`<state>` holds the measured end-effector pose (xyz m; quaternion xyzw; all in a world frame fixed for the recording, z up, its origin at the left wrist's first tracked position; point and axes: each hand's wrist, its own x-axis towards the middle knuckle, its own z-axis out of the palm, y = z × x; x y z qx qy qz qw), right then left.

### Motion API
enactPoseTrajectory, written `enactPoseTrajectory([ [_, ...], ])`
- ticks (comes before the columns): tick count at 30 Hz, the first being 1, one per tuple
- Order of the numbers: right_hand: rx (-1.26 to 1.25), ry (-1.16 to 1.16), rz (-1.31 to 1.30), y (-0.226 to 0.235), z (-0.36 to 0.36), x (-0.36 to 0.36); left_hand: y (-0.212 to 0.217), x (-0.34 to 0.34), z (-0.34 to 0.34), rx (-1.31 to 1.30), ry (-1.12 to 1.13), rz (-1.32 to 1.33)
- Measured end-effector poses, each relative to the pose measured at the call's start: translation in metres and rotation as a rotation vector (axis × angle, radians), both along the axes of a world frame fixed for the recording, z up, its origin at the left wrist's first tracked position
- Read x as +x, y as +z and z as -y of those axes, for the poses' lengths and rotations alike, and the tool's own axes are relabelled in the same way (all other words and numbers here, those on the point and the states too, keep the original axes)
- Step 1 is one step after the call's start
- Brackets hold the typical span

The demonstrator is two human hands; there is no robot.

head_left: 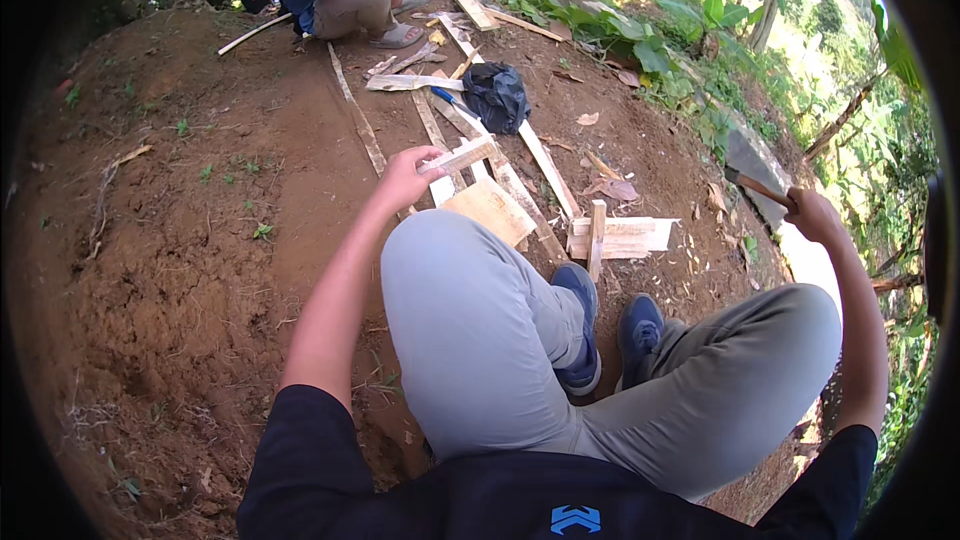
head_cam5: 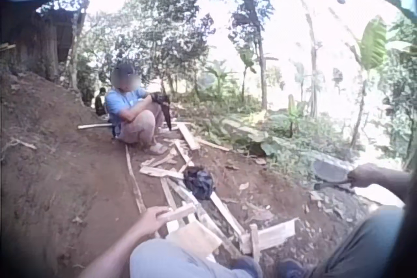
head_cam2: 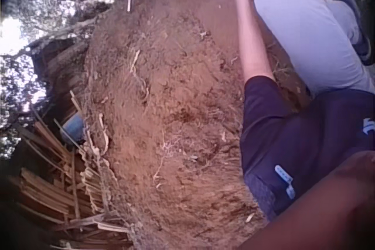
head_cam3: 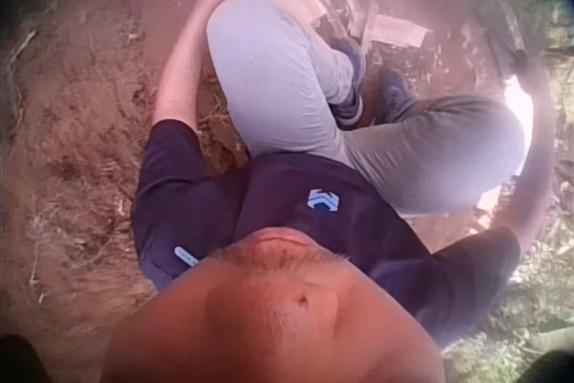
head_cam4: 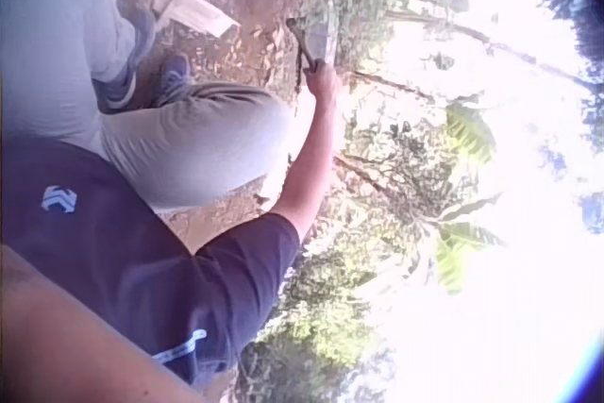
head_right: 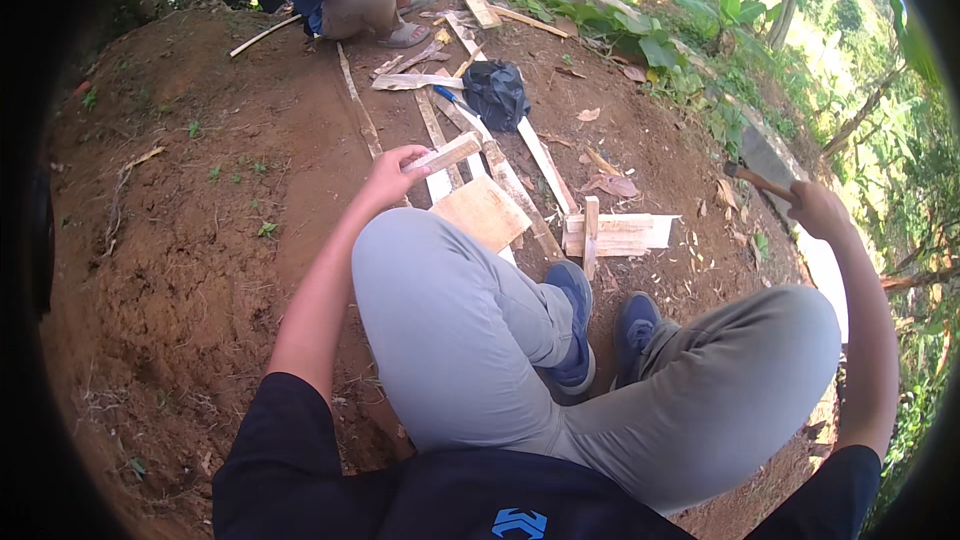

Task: The person assembles a small wooden frame by hammering nails into wood pieces and arranging them into a structure.

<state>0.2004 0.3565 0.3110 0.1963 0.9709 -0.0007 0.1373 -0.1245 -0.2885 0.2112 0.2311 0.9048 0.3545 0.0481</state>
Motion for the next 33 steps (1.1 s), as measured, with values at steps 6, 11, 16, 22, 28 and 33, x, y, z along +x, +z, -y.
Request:
enactPoseTrajectory([
  [6, -0.291, -0.102, -0.081, -0.164, -0.008, -0.014, -0.051, 0.011, -0.056, -0.269, -0.234, 0.124],
  [11, -0.511, 0.041, -0.05, -0.244, 0.026, -0.058, -0.049, -0.009, -0.109, -0.538, -0.389, 0.144],
  [16, -0.59, 0.194, 0.038, -0.258, 0.017, -0.113, -0.078, -0.017, -0.156, -0.579, -0.377, 0.166],
  [22, -0.578, 0.102, -0.059, -0.255, -0.001, -0.082, -0.098, 0.012, -0.203, -0.416, -0.381, 0.1],
  [28, -0.563, -0.097, -0.014, -0.228, -0.004, 0.004, -0.088, 0.014, -0.204, -0.487, -0.604, 0.011],
  [33, -0.389, -0.198, -0.028, -0.188, -0.015, 0.085, -0.065, 0.023, -0.212, -0.369, -0.578, 0.007],
])
